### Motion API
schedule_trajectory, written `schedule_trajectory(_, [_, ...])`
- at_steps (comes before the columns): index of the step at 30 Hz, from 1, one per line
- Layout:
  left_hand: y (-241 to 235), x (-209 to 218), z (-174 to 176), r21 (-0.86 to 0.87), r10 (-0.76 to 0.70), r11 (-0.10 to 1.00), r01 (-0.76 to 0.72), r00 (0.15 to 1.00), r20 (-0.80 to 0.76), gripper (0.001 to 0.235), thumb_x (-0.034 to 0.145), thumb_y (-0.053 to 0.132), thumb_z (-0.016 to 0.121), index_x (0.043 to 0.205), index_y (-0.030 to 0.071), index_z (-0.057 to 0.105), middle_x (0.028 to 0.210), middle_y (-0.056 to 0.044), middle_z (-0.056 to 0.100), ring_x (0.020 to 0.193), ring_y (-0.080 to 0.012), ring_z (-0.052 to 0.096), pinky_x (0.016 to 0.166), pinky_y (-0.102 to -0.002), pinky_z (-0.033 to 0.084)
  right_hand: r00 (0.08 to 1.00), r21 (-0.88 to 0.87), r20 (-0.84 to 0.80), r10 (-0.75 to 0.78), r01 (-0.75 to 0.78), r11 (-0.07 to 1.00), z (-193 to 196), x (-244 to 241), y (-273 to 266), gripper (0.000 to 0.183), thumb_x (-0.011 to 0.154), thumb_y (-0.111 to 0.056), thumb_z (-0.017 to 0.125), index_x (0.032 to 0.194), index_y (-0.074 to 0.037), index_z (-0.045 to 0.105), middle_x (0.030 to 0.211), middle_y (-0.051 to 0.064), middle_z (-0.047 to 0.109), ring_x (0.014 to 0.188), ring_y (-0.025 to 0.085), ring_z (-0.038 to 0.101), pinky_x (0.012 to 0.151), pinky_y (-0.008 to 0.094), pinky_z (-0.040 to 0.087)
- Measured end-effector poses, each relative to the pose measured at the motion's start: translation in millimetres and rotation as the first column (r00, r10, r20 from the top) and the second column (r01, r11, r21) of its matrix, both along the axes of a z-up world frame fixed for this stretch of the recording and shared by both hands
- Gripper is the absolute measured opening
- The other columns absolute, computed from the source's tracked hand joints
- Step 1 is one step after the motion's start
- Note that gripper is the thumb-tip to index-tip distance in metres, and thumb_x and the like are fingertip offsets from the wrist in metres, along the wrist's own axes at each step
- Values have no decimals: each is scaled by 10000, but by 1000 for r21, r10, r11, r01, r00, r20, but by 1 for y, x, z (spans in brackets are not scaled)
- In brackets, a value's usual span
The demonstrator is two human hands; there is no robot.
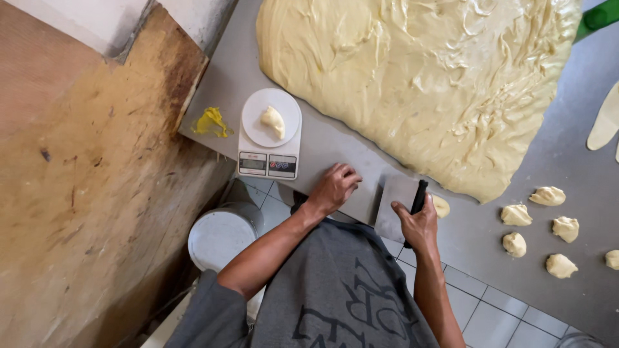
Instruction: The person portions a large mass of dough into smaller pieces using a bench scraper and a digital scale. They repeatedly cut a piece, weigh it, adjust it to the target weight, and place it on the table. Another person is seen rolling out some of the portioned dough in the background.
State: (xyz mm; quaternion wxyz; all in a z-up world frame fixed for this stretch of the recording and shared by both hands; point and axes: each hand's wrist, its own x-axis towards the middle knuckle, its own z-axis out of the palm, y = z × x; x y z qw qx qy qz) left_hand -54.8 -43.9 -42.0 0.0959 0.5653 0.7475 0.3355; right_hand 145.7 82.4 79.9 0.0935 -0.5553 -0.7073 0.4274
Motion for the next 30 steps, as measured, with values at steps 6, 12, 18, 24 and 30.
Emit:
schedule_trajectory(6, [-12,-11,17,57,24,998,-30,995,102,152,961,251,701,1090,170,704,1015,-57,624,977,-271,695,866,-353,583,999,-29,-45,-8,7,1000,-3,-3,-9,452,802,-329,892,1060,-99,601,731,105,587,700,276,600,600,393,434])
schedule_trajectory(12, [-23,-15,38,30,80,996,-89,973,216,146,1024,280,640,1134,203,698,996,-9,639,962,-214,710,864,-324,588,1000,-26,-24,3,-3,1000,-10,-1,-7,494,770,-351,899,1111,-130,619,723,85,577,669,256,592,582,372,424])
schedule_trajectory(18, [-40,-65,92,226,364,907,-355,931,-1,157,990,250,717,1130,182,727,1008,-14,686,983,-206,708,896,-352,565,999,16,-42,22,-21,1000,-30,5,-1,514,759,-326,908,1131,-106,630,728,107,576,679,264,592,584,372,421])
schedule_trajectory(24, [-69,-134,110,295,630,755,-586,772,-79,148,1041,255,689,1159,171,722,1067,-13,672,1077,-206,647,959,-383,514,1000,-42,-28,14,-15,999,-50,8,5,508,760,-349,904,1139,-139,638,729,83,581,685,254,599,598,378,428])
schedule_trajectory(30, [-70,-147,86,29,645,764,-645,762,-58,277,1054,351,660,1255,181,744,1353,-202,559,1308,-376,494,1096,-546,406,999,-38,-36,20,-21,999,-40,3,2,505,782,-355,895,1143,-118,634,748,101,585,701,271,597,605,394,423])
